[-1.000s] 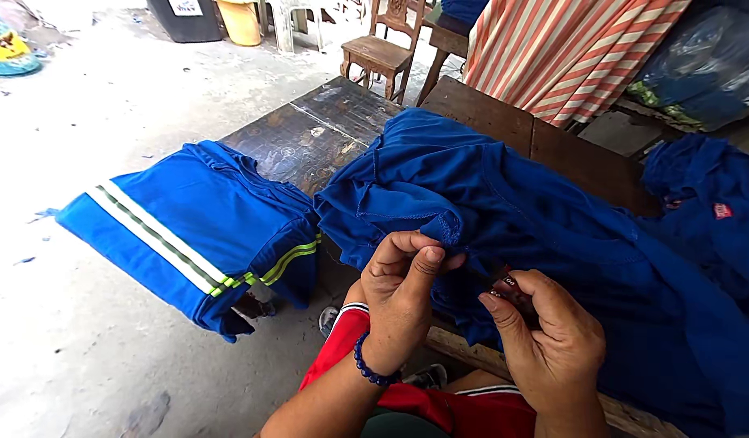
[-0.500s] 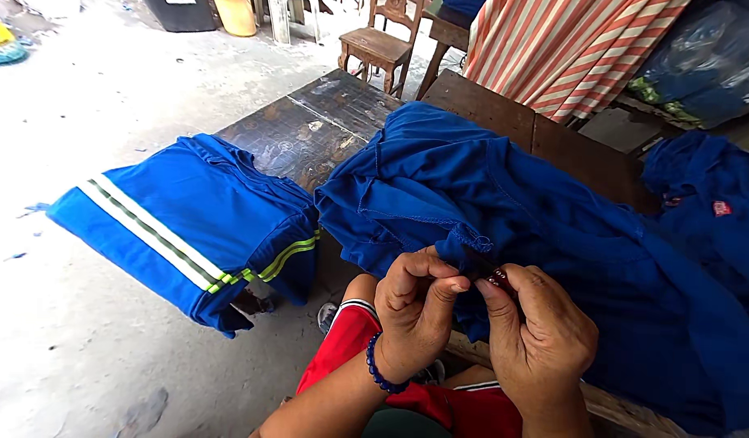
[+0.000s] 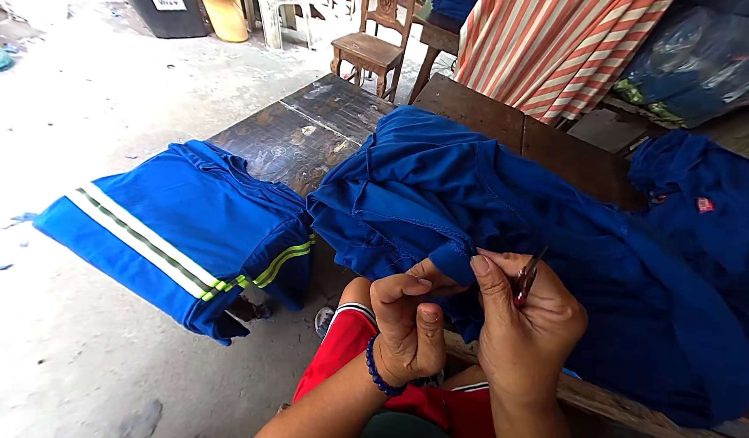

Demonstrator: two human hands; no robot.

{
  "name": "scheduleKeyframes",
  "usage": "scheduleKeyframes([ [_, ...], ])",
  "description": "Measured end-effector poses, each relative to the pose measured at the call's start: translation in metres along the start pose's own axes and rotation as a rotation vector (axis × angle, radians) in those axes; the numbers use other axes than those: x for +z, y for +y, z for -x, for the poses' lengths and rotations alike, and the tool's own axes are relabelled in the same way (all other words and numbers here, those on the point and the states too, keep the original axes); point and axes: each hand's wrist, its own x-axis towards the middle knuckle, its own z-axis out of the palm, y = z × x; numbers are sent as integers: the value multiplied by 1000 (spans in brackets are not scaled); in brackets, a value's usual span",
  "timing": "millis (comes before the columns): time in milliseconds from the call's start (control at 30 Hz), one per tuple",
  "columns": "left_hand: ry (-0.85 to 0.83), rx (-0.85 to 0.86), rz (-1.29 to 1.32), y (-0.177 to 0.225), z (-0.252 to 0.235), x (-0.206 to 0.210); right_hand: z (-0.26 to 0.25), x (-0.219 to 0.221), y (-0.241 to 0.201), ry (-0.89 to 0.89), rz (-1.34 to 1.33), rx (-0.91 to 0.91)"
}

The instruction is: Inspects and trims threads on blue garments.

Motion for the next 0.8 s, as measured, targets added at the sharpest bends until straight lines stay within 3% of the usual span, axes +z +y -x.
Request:
scheduleKeyframes([
  [267,-27,23,-313,2,2,3,8,-10,7,-17,338,-462],
  [400,14,45,-440,3,-5,0,4,-15,-4,-213,405,-616],
  [500,85,-10,-339,1,-9,2,6,-14,-11,-327,372,-662],
  [633,155,-66,-222,0,-14,5,10,-20,-12,-387,282,-603],
  [800,185,-187,-44,9,-16,3,18,-36,-10,-325,153,-157],
])
